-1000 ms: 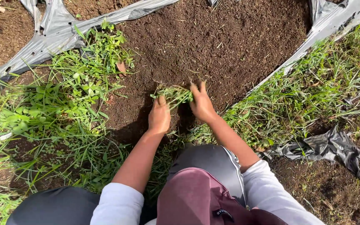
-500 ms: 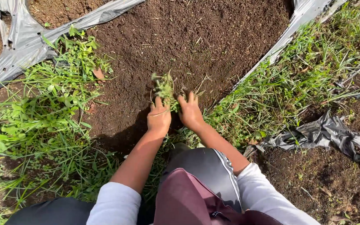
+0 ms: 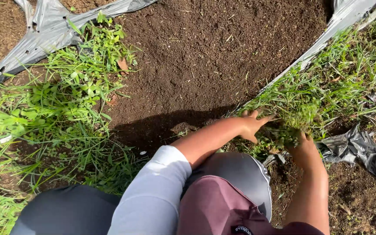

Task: Pulling weeds from a garden bed by hand

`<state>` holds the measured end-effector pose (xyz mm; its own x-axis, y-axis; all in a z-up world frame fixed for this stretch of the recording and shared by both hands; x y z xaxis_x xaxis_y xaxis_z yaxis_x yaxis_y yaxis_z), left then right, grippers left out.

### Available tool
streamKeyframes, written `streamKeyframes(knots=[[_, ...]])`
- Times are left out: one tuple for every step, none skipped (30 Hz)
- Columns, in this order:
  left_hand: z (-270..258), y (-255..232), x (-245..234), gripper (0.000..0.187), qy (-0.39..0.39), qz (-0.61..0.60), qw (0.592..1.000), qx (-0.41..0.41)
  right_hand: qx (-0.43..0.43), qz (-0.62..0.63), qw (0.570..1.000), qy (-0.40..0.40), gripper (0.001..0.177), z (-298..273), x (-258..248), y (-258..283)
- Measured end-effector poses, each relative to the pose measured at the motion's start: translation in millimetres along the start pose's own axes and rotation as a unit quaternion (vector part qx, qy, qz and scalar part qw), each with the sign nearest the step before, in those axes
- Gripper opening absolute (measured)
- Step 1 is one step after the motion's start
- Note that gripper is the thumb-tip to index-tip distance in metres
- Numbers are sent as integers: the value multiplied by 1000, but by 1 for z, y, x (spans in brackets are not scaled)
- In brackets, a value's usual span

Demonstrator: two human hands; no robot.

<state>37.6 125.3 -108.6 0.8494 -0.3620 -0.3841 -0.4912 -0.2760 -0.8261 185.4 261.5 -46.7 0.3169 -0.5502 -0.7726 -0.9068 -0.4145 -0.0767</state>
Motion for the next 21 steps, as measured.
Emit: streamKeyframes(knots=[[-20,8,-1,118,-10,-6,1000,-10,-13,-8,1000,3,63,3,0,0],[-40,14,-8,87,-77,-51,996,3,17,-68,997,22,60,8,3,-6],[-61,19,-14,62,-144,-93,985,17,47,-127,990,37,57,14,6,-12],[-80,36,-8,62,-153,-96,984,8,35,-133,990,38,57,5,1,16],[-106,52,-15,32,-266,-75,961,3,-49,-86,995,0,30,-8,-11,54],[-133,67,-22,17,-373,-48,926,1,-128,-33,990,-40,28,-24,-24,88],[-164,82,-17,17,-380,-46,924,-4,-137,-34,989,-41,28,-15,-13,121],[-207,102,-21,17,-493,-37,868,-51,-252,-43,959,-123,23,-19,-11,165],[-254,119,-20,17,-598,-26,795,-95,-362,-48,908,-203,31,-27,-7,206],[-278,132,-18,17,-605,-26,789,-100,-371,-52,905,-203,31,-46,-2,247],[-309,155,-10,12,-617,-52,762,-191,-442,-57,877,-178,29,-74,9,292],[-341,176,-2,9,-624,-78,726,-279,-511,-62,844,-152,28,-104,19,336],[-360,183,1,9,-630,-79,719,-283,-519,-65,839,-151,28,-108,38,367],[-384,188,4,14,-626,-17,707,-331,-580,-115,796,-129,22,-122,65,398],[-406,192,6,22,-617,44,690,-377,-636,-165,746,-107,19,-135,93,427],[-418,195,7,22,-620,45,686,-379,-640,-166,743,-108,19,-147,107,446],[-427,200,9,27,-604,41,690,-398,-676,-224,690,-128,24,-164,128,463],[-435,204,13,33,-585,35,696,-415,-705,-282,634,-145,29,-179,150,476],[-440,214,21,33,-586,34,694,-417,-707,-284,632,-144,29,-202,149,489],[-448,223,28,37,-607,27,673,-422,-720,-311,609,-121,34,-225,154,499],[-456,233,35,43,-628,21,650,-427,-731,-338,585,-97,39,-248,158,509]])
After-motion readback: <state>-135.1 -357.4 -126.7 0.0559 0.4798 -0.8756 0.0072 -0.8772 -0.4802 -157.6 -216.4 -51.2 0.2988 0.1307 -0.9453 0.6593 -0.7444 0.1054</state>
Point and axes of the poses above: each hand's wrist, its own z-axis towards the middle knuckle, its own x-axis out of the palm, y = z × x, the point moved 7 cm from there along z, towards the middle knuckle, and after that the axes turned 14 degrees about x, right-handed, at the moved point
